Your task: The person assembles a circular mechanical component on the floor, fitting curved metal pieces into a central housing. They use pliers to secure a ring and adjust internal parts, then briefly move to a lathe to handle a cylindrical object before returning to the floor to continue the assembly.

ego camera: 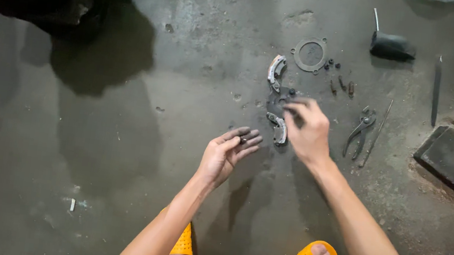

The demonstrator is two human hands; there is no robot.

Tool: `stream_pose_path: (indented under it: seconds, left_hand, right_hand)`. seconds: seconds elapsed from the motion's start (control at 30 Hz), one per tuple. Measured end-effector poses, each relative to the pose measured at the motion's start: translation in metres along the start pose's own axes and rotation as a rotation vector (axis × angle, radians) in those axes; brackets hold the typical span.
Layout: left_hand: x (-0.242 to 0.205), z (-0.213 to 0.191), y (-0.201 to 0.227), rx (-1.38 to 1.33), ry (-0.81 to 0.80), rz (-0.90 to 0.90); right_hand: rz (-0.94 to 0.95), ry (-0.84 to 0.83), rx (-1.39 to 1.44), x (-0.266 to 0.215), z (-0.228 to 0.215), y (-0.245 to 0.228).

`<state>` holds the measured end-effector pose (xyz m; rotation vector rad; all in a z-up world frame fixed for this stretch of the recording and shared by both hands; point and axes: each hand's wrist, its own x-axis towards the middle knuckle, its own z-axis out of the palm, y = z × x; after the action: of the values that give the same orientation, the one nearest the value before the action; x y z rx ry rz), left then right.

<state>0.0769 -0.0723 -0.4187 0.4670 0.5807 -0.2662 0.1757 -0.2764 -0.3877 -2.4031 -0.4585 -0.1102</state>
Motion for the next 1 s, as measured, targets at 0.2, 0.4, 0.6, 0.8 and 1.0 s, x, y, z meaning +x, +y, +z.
stream_pose_path:
  seconds: [0.2,0.4,0.6,0.8,1.0]
  left_hand:
    - [-0.001,-0.001,0.001,-0.051,0.000,-0.005]
    - [-0.003,-0.007,-0.010,0.103,0.038,0.022]
    - [-0.011,0.003,-0.008,0.168,0.029,0.043]
    - [0.000,-0.005,-0.007,0.253,0.037,0.060]
    - [0.005,-0.019,-0.022,0.342,0.115,0.090]
  right_hand:
    - [-0.043,-0.014,0.282,-0.028,0.003,-0.044]
    - [-0.082,-0.098,0.316,-0.038,0.013,-0.064]
    - [-0.009,-0.033,0.388,-0.041,0.018,-0.064]
    - [0.226,0.078,0.257,-0.033,-0.002,0.005]
    - [0.049,-0.004,-0.121,-0.030,0.003,0.042]
